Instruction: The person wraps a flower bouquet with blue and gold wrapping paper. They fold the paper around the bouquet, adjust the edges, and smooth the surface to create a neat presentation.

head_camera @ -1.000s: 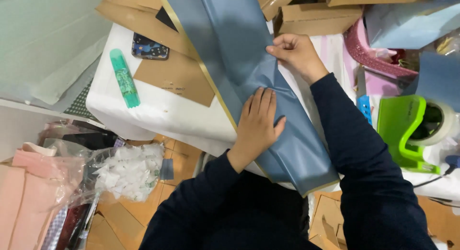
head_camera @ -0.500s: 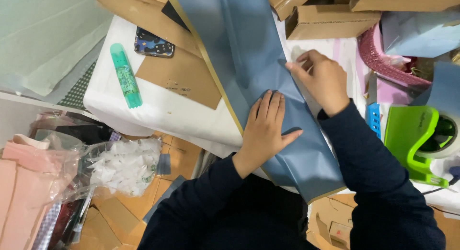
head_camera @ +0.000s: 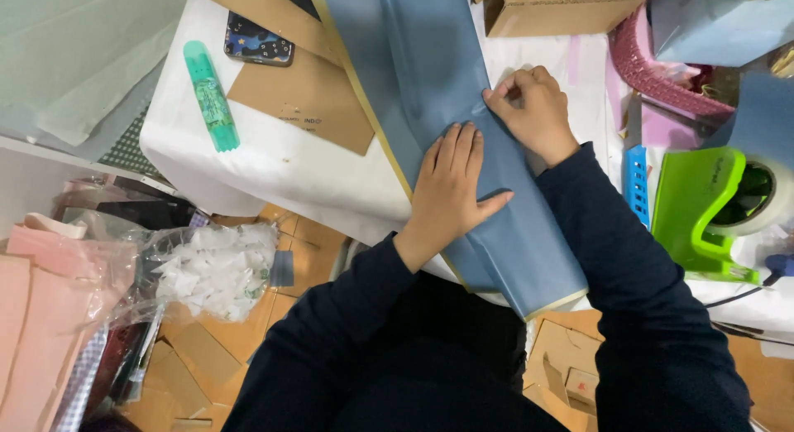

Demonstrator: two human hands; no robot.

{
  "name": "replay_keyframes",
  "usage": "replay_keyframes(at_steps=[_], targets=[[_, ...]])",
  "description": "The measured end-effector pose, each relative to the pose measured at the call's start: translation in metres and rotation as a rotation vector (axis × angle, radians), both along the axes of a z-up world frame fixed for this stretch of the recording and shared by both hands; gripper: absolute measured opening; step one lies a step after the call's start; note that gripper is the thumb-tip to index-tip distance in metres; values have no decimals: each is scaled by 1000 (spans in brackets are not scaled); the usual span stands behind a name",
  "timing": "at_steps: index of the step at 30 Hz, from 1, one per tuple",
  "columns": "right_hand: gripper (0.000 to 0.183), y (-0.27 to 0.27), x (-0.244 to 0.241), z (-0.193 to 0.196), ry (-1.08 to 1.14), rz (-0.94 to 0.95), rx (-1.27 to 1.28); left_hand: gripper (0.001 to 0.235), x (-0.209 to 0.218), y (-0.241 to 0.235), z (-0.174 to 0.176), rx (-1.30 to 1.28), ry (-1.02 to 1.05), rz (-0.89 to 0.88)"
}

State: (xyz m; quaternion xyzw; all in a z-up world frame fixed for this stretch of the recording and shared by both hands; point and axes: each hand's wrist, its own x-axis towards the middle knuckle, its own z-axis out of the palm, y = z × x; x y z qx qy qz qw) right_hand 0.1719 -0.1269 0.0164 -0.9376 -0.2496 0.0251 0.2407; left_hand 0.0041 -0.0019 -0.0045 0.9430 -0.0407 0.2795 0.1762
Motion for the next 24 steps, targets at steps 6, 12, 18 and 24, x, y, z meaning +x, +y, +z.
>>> replay_keyframes(at_steps=[6, 12, 18, 24], targets=[[31, 1, 8, 17, 294, 1, 278, 91, -2, -1, 0, -9, -12, -4], [32, 3, 31, 5, 447, 62, 356, 90, -3, 2, 5, -11, -10, -14], [29, 3, 27, 24, 604, 6, 448, 89, -2, 3, 7, -24, -17, -21], [51, 6, 24, 18, 590, 26, 492, 89, -2, 4, 10, -36, 13, -25]])
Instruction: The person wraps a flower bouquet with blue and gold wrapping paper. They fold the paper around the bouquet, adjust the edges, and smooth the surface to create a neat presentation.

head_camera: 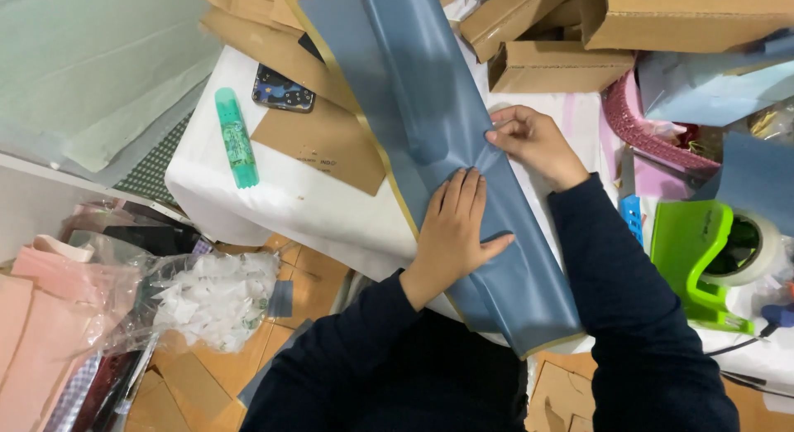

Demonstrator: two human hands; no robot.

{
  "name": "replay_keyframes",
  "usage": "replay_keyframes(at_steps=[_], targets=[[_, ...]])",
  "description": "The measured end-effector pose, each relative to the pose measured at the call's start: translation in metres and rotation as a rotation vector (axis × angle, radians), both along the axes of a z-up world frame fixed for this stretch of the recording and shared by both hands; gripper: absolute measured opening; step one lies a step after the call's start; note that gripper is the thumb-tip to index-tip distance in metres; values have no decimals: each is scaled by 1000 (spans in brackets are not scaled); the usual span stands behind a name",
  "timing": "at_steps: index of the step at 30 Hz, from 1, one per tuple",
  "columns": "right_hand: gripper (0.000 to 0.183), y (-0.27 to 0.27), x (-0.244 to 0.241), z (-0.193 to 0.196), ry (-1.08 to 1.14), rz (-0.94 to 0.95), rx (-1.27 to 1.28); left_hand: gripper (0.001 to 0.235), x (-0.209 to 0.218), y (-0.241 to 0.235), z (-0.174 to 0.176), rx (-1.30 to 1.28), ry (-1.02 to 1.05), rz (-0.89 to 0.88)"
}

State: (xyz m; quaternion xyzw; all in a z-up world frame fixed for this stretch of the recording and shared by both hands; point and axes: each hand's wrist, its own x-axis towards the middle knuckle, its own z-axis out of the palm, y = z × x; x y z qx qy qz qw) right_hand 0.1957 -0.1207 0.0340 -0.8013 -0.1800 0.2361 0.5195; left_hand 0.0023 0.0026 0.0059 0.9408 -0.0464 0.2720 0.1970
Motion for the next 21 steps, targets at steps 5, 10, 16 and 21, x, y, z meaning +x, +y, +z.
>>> replay_keyframes(at_steps=[5, 10, 16, 21], targets=[[58, -10, 1, -6, -72, 43, -27, 90, 0, -1, -2, 4, 8, 4], [46, -8, -19, 26, 75, -12, -25, 91, -1, -1, -2, 14, 22, 12], [35, -53, -34, 10, 84, 67, -212, 92, -3, -1, 0, 9, 13, 20], [23, -81, -64, -18, 14, -1, -233, 94, -3, -1, 1, 0, -26, 3]])
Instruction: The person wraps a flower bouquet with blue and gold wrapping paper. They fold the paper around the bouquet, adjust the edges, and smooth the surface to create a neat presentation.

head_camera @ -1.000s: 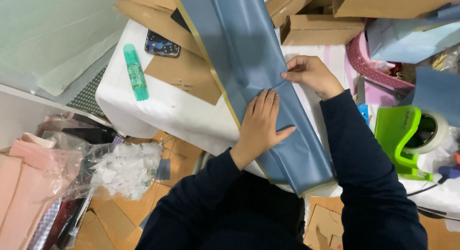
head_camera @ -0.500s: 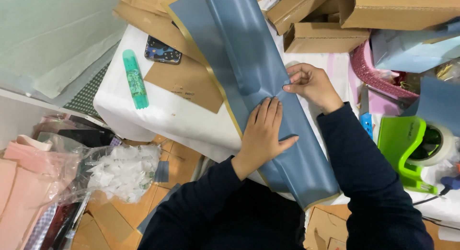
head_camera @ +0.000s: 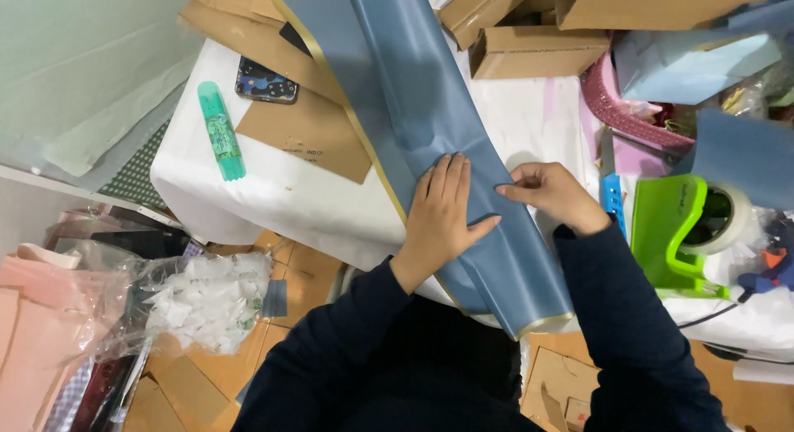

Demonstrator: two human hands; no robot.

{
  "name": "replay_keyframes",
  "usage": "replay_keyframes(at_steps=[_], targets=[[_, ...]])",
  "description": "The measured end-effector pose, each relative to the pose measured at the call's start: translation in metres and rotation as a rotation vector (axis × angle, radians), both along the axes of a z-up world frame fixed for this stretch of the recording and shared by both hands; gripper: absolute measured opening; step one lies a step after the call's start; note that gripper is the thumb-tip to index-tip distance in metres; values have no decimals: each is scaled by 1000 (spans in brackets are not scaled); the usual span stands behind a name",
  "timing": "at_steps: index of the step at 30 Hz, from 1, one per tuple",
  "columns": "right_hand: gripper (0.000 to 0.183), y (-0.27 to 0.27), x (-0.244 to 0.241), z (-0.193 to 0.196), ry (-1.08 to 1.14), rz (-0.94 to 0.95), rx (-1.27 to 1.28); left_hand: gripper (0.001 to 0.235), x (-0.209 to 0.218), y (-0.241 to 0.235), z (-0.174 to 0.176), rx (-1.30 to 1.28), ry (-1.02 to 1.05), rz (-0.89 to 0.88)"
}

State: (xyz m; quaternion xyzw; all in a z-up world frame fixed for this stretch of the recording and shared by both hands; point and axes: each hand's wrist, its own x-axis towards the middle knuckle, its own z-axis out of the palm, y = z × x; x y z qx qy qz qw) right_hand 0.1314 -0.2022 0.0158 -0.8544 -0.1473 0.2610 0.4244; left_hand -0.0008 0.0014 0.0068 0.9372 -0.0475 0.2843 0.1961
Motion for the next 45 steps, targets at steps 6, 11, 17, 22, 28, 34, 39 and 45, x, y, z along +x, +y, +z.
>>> replay_keyframes(at_steps=[6, 11, 17, 22, 28, 34, 39, 45], targets=[[17, 2, -56, 42, -395, -88, -34, 94, 1, -2, 6, -147, -124, -88], [25, -4, -118, 123, -960, 17, -125, 70, -32, -11, 63, -413, -195, -129], [18, 5, -191, 169, -1794, 214, -453, 66, -76, -33, 88, -1222, 333, -491], [31, -2, -211, 151, -1938, 97, -428, 54, -97, -29, 113, -1181, 172, -633], [19, -34, -215, 99, -2009, -77, -115, 41, -117, -4, 144, -1126, -57, -776], [17, -34, -203, 54, -2029, -110, -111, 39, -117, 30, 86, -902, -79, -850], [24, -31, -187, 14, -1890, -54, -203, 48, -120, 3, 19, -1838, 240, -457], [57, -44, -178, -14, -1265, 257, -369, 49, -124, 20, 15, -1950, 389, -163]])
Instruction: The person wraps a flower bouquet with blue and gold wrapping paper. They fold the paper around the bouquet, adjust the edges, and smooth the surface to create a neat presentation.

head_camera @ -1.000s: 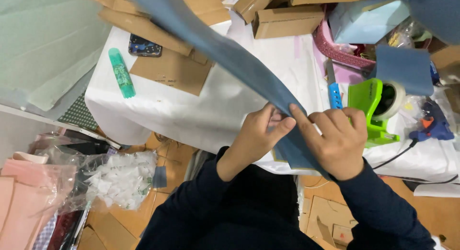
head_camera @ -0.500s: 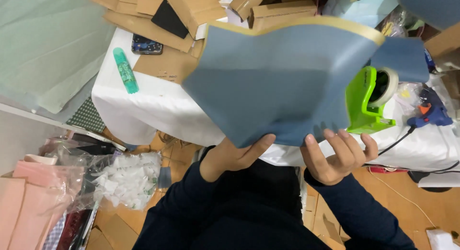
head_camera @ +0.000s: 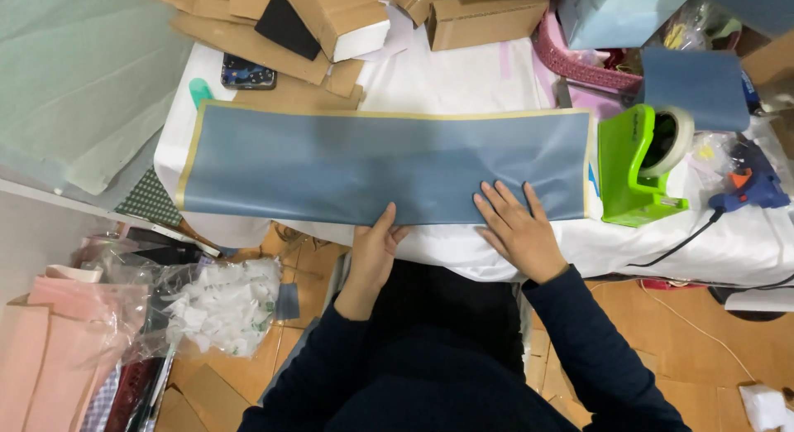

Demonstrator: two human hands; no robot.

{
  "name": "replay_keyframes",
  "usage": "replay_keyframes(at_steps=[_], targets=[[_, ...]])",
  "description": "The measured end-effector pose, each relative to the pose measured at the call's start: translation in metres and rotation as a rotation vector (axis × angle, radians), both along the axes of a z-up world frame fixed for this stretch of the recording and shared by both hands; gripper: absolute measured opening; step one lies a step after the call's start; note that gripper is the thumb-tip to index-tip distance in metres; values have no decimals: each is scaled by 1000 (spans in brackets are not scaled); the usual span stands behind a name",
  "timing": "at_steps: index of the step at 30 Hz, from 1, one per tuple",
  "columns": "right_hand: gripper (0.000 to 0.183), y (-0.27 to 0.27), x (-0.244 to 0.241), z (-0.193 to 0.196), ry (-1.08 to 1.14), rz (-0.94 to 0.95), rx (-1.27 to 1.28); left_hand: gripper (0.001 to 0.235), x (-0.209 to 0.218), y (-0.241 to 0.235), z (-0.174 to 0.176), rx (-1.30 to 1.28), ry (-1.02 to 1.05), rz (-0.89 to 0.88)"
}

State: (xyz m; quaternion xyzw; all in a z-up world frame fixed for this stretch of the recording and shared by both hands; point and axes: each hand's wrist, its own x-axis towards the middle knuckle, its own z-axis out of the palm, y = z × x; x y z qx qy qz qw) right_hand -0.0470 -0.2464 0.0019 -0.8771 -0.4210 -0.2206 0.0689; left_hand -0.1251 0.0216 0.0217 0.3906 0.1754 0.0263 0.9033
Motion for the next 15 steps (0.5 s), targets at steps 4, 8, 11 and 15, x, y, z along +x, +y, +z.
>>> replay_keyframes(at_steps=[4, 8, 11, 15], targets=[[77, 8, 3, 14, 118, 43, -33, 56, -7, 11, 0, 37, 125, 36], [78, 8, 13, 36, 279, 67, -30, 61, -10, 25, -6, 87, 181, 25], [64, 16, 24, 67, 610, 9, 6, 60, -9, 23, -17, 90, 216, 34], [48, 39, 74, 122, 1027, -92, 1076, 54, -7, 20, -14, 111, 200, 71]])
